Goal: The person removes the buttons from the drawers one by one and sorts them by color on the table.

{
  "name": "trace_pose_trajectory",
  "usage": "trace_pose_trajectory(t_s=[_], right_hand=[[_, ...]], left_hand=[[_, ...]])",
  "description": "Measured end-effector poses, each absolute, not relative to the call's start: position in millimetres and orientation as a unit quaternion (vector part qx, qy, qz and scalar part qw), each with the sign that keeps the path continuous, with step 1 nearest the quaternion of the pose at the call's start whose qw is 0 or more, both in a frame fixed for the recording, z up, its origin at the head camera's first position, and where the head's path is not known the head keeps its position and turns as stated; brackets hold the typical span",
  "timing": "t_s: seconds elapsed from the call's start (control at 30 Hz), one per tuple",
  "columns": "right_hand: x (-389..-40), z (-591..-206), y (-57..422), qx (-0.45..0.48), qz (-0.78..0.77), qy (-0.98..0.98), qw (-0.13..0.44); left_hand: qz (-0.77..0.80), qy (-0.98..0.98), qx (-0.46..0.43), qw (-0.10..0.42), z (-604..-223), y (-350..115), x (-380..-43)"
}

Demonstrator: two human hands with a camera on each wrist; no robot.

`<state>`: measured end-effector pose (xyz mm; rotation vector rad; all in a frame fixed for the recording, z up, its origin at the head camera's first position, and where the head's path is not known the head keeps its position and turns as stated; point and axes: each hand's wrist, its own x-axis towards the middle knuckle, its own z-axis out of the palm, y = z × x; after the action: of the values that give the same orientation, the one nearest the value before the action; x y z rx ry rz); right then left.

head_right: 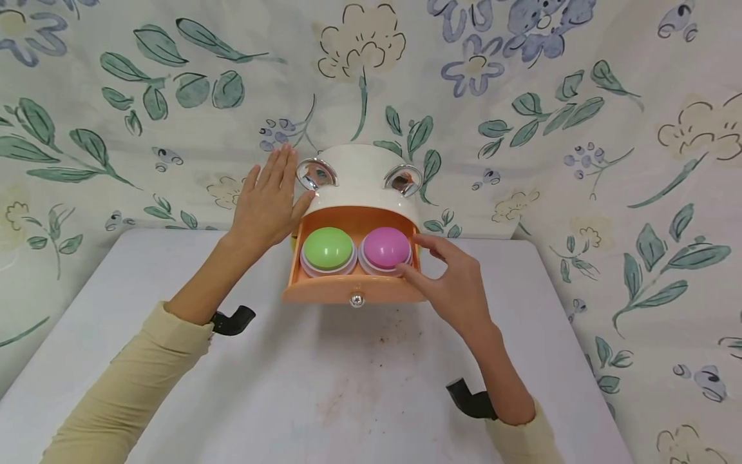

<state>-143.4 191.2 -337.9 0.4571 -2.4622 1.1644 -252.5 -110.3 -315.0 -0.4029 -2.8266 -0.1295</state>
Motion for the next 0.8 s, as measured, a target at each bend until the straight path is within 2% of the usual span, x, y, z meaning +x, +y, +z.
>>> trace_pose_trajectory(t_s=[0.13, 0.23, 0.57, 0.8], right_hand=[[-159.7, -337.6, 193.8, 0.155, 0.396, -0.899, 0.105], [-170.3, -338.2, 193.4, 0.160, 0.387, -0.906, 0.066], [-193.7, -344.2, 190.8, 0.230, 0.361, -0.903, 0.033], [-195.9, -340.9, 186.9, 0.228, 0.360, -0.905, 0.003]], left_hand=[[-0.045, -0.979, -0.139, 0.142, -315.4, -110.7, -252.5], [-0.047, -0.979, -0.140, 0.142, -316.2, -111.0, -253.3], [-0.044, -0.980, -0.137, 0.137, -315.2, -110.3, -252.7], [-0.042, -0.980, -0.138, 0.135, -314.4, -110.1, -252.1]])
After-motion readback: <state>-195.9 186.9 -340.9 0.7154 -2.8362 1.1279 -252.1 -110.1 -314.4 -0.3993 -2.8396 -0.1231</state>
